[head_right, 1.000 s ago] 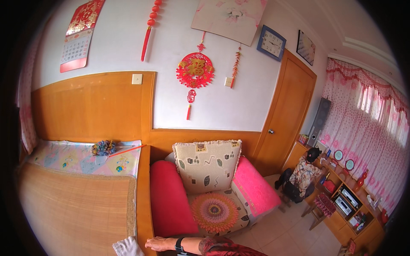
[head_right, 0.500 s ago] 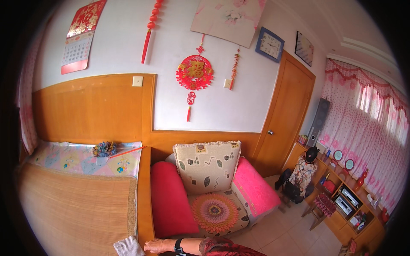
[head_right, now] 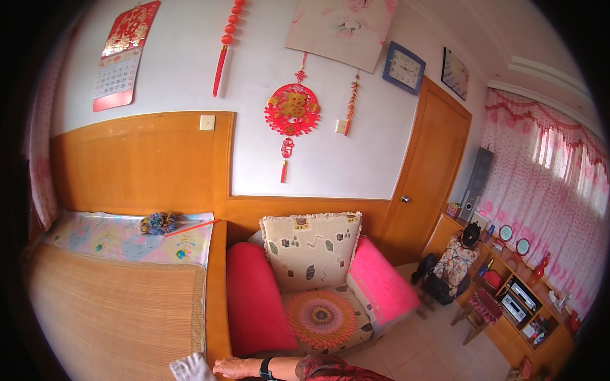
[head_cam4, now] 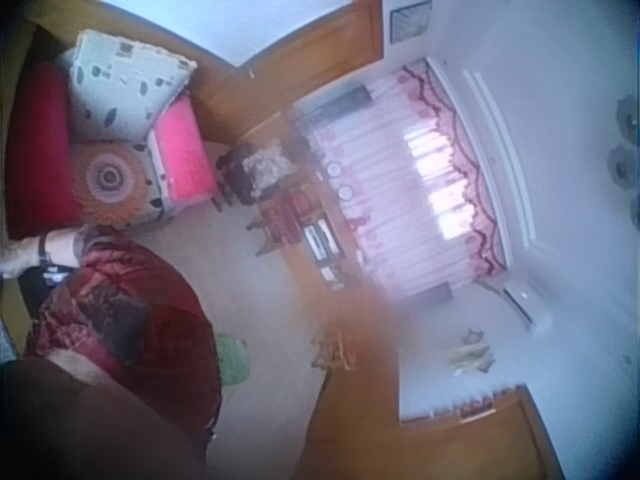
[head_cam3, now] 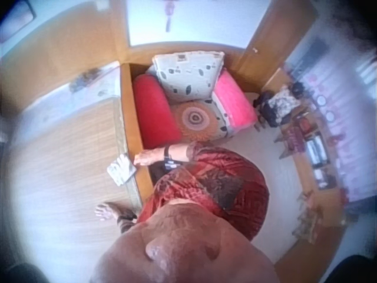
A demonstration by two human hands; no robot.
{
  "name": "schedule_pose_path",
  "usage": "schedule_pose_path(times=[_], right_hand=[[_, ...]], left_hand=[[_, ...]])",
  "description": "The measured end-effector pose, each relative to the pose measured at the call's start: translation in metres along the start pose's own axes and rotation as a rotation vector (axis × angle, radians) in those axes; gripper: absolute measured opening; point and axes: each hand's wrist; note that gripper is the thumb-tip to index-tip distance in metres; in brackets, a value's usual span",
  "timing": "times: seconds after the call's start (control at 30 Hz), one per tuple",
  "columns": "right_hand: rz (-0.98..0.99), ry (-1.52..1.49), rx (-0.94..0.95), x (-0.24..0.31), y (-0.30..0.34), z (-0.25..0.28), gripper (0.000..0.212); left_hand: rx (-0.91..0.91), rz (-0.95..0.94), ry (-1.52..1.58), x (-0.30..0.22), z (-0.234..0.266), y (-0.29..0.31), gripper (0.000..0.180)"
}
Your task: The person wipes the surface of a wooden mat on a bed and adjacent wall surfaces using a white cloth by hand.
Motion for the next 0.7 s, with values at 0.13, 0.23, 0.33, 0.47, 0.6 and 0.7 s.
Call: schedule_pose_path(times=[0.13,0.23,0.33,0.47,0.6,0.7], right_hand=[[0.04,-0.047,-0.022,-0.003,-0.004,0.0,0.025],[0.037,-0.022,0.036,-0.005,-0.009,0.004,0.025],[0.067,0.026,0.071,-0.022,-0.016,0.001,0.025],[0.1,0.051,0.03,-0.042,-0.03,-0.001,0.026],[0.092,0.05,0.045,-0.052,-0.037,0.006,0.027],[0.099,0.059,0.075,-0.055,-0.042,0.007,0.028]], left_hand=[[0.052,0.022,-0.074,-0.017,0.036,0.008,0.051],[0.079,0.052,-0.125,-0.022,0.059,0.015,0.05],[0.045,0.036,-0.162,-0.023,0.062,0.011,0.051],[0.021,-0.019,-0.111,0.001,0.028,0.001,0.053],[0.004,-0.02,-0.126,-0.014,0.051,0.007,0.053],[-0.001,0.002,-0.109,-0.02,0.069,0.009,0.053]])
Point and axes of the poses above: each hand's wrist, its own y-axis away from the middle knuckle, its own z-axis out of the back of the hand, x = y × z, and after that the axes turned 10 degrees about z, right-handed
